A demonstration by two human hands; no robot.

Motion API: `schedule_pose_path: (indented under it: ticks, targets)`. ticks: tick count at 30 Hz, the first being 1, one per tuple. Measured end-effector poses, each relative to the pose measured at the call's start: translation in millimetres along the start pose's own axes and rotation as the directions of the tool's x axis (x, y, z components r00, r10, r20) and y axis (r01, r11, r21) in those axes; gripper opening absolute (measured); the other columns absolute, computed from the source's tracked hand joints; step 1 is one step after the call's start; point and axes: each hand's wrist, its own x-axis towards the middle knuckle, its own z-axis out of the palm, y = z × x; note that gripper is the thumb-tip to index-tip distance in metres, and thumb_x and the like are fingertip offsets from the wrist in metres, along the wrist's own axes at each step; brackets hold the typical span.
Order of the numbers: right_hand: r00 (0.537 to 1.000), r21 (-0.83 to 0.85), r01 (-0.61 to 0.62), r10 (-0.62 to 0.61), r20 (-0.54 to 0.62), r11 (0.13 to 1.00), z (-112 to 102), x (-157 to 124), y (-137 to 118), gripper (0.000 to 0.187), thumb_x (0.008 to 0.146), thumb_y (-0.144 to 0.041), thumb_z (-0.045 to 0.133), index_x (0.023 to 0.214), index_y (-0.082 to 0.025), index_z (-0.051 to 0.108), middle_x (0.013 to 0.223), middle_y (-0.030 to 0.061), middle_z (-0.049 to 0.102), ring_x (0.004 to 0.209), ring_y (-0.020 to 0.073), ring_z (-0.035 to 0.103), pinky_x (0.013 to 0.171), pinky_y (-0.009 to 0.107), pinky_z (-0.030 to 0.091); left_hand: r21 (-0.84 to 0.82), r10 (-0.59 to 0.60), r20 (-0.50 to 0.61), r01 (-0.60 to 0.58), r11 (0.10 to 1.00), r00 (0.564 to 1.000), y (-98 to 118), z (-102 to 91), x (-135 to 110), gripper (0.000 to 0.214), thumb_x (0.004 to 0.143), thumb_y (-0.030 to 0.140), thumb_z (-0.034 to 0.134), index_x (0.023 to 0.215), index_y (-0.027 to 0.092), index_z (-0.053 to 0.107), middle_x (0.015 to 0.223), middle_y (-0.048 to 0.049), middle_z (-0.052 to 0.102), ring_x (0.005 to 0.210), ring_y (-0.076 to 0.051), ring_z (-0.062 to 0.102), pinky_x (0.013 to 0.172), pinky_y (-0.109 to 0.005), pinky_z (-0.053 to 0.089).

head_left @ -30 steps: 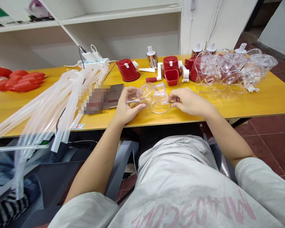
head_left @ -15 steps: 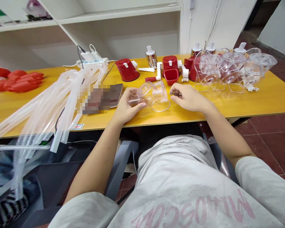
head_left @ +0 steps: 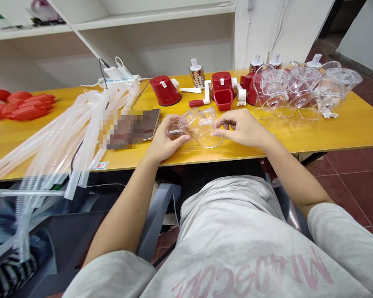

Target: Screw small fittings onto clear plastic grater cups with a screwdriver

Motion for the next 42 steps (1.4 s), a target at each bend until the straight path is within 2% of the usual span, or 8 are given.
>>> schedule_pose_path:
  ticks: [3, 9, 16, 20, 25, 31, 37, 42]
  targets:
    - [1.000, -0.009, 0.015, -0.015, 0.008, 1.000, -1, 0, -1, 0.019, 0.106, -0.037, 0.094, 0.102, -0.020, 0.089, 0.091, 0.0020, 0.079, 0.083, 0.0214, 0.064, 0.086, 0.039, 0.049, -0.003, -0.004, -0.009, 0.004, 1.000, 1.000, -1, 0.2, 0, 0.103, 0.084, 0.100, 0.111, 0.147, 0.026, 0.078, 0.141, -0.0183, 0.089, 0.126, -0.046, 0.091, 0.113, -0.065, 0.081]
    - [0.996, -0.038, 0.076, -0.074, 0.044, 0.996, -8, 0, -1, 0.019, 0.109, -0.039, 0.087, 0.104, -0.021, 0.088, 0.093, 0.0028, 0.080, 0.083, 0.0215, 0.064, 0.085, 0.039, 0.048, 0.010, -0.009, 0.001, 0.009, 1.000, 1.000, -3, -0.6, 0, 0.104, 0.086, 0.102, 0.109, 0.149, 0.026, 0.077, 0.141, -0.0176, 0.088, 0.131, -0.047, 0.090, 0.123, -0.070, 0.077]
    - [0.991, -0.018, 0.135, -0.134, 0.023, 0.991, -6, 3, 11, 0.022, 0.106, -0.043, 0.087, 0.100, -0.022, 0.084, 0.092, 0.0029, 0.081, 0.081, 0.0213, 0.063, 0.083, 0.038, 0.048, -0.011, -0.053, -0.007, 0.053, 0.999, 0.999, 8, 1.2, 0, 0.106, 0.083, 0.103, 0.109, 0.147, 0.023, 0.078, 0.142, -0.0192, 0.090, 0.131, -0.045, 0.092, 0.118, -0.060, 0.078]
    - [0.983, 0.014, 0.182, -0.183, 0.009, 0.983, -7, 4, 15, 0.023, 0.104, -0.045, 0.086, 0.099, -0.022, 0.084, 0.093, 0.0034, 0.082, 0.079, 0.0209, 0.063, 0.083, 0.038, 0.049, -0.007, -0.072, -0.017, 0.072, 0.997, 0.997, 14, 2.6, 0, 0.111, 0.078, 0.107, 0.108, 0.144, 0.023, 0.079, 0.141, -0.0197, 0.091, 0.128, -0.046, 0.092, 0.114, -0.059, 0.079]
    - [0.985, 0.009, 0.170, -0.170, 0.018, 0.985, -10, 4, 15, 0.023, 0.103, -0.046, 0.084, 0.099, -0.023, 0.084, 0.095, 0.0047, 0.085, 0.081, 0.0221, 0.065, 0.084, 0.039, 0.051, -0.019, -0.081, -0.024, 0.080, 0.997, 0.996, 14, 3.2, 1, 0.113, 0.075, 0.107, 0.110, 0.144, 0.023, 0.079, 0.141, -0.0198, 0.092, 0.127, -0.046, 0.093, 0.113, -0.059, 0.080]
    - [0.990, 0.008, 0.138, -0.138, 0.023, 0.990, -10, 4, 15, 0.024, 0.103, -0.047, 0.085, 0.099, -0.024, 0.082, 0.097, 0.0049, 0.085, 0.083, 0.0223, 0.066, 0.084, 0.039, 0.052, -0.020, -0.096, -0.024, 0.095, 0.995, 0.995, 14, 3.1, 0, 0.115, 0.075, 0.106, 0.111, 0.146, 0.021, 0.078, 0.146, -0.0230, 0.090, 0.134, -0.050, 0.091, 0.123, -0.067, 0.076]
    - [0.992, 0.003, 0.130, -0.130, 0.000, 0.992, -15, 3, 13, 0.023, 0.102, -0.046, 0.086, 0.098, -0.024, 0.082, 0.096, 0.0044, 0.086, 0.082, 0.0220, 0.066, 0.083, 0.039, 0.051, -0.011, -0.093, -0.025, 0.093, 0.996, 0.995, 14, 2.7, 0, 0.111, 0.077, 0.103, 0.111, 0.145, 0.022, 0.078, 0.147, -0.0222, 0.090, 0.137, -0.050, 0.089, 0.130, -0.068, 0.071]
    - [0.994, -0.049, 0.097, -0.099, -0.036, 0.994, -22, 1, 11, 0.018, 0.100, -0.042, 0.086, 0.097, -0.024, 0.083, 0.092, 0.0028, 0.084, 0.079, 0.0213, 0.064, 0.084, 0.039, 0.051, -0.013, -0.104, -0.064, 0.104, 0.995, 0.992, 6, 2.3, -1, 0.108, 0.082, 0.101, 0.109, 0.148, 0.022, 0.078, 0.152, -0.0234, 0.088, 0.135, -0.046, 0.090, 0.122, -0.063, 0.077]
